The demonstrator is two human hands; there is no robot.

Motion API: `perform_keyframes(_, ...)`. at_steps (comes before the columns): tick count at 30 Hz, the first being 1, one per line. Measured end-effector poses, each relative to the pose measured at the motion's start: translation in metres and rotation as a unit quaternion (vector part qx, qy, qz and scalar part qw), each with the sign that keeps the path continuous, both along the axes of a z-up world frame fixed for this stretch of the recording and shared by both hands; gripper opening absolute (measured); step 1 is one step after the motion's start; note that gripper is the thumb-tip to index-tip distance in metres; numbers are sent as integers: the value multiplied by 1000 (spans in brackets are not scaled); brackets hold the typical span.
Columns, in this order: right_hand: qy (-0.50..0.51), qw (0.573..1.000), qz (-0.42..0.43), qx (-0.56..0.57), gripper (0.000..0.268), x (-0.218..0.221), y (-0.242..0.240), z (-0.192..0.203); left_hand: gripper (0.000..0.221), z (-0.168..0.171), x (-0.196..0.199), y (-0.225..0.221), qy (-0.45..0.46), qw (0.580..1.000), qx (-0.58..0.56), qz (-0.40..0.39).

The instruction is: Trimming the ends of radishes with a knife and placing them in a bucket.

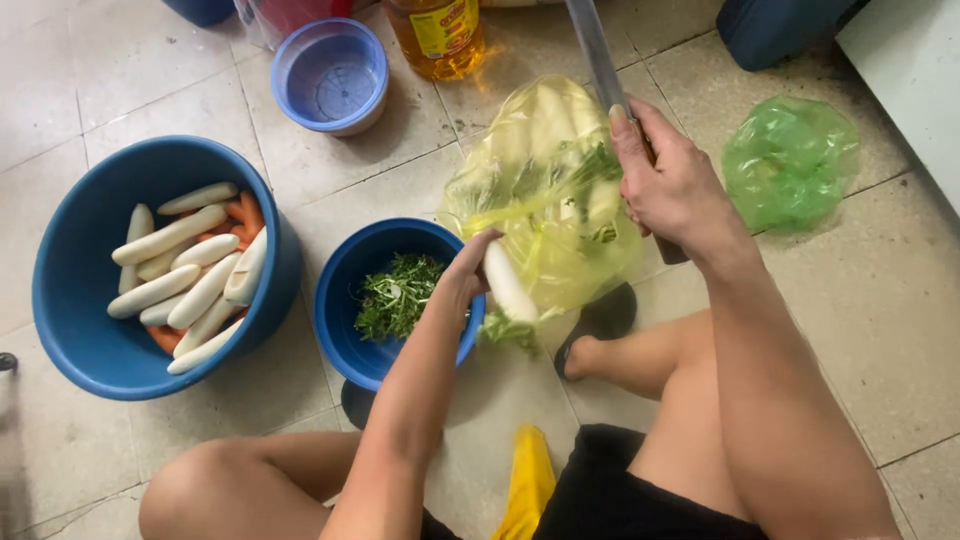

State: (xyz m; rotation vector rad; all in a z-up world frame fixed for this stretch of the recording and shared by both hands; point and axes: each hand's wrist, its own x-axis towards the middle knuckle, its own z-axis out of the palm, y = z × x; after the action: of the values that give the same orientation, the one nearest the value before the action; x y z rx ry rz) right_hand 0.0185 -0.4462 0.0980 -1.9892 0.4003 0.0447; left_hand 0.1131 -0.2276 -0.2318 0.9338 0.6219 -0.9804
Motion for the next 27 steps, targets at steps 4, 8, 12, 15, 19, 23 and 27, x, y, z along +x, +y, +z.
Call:
perform_keyframes(4, 5, 1000, 11, -2, 58, 2, 14, 5, 39, 8, -44, 31, -10, 998, 59, -4)
perform_keyframes(8, 3, 996, 71, -46, 58, 0, 41, -6, 51, 69, -87, 65, 18, 998, 21, -62)
perform_keyframes(12, 27, 991, 127, -12, 56, -1, 69, -33, 53, 124, -114, 99, -31, 985, 65, -160)
perform_keyframes(15, 64, 986, 150, -25, 53, -17, 107, -29, 58, 181, -93, 133, -233, 884, 311, -257)
perform_keyframes(19, 34, 980, 177, -85, 51, -59, 157, -37, 58, 206, -52, 191, -372, 745, 476, -285)
perform_keyframes(23, -49, 977, 186, -88, 49, -99, 195, -63, 36, 225, -56, 220, -425, 613, 589, -312)
perform_keyframes(27, -52, 973, 200, -102, 46, -122, 226, -70, 30, 248, -75, 229, -471, 557, 588, -349)
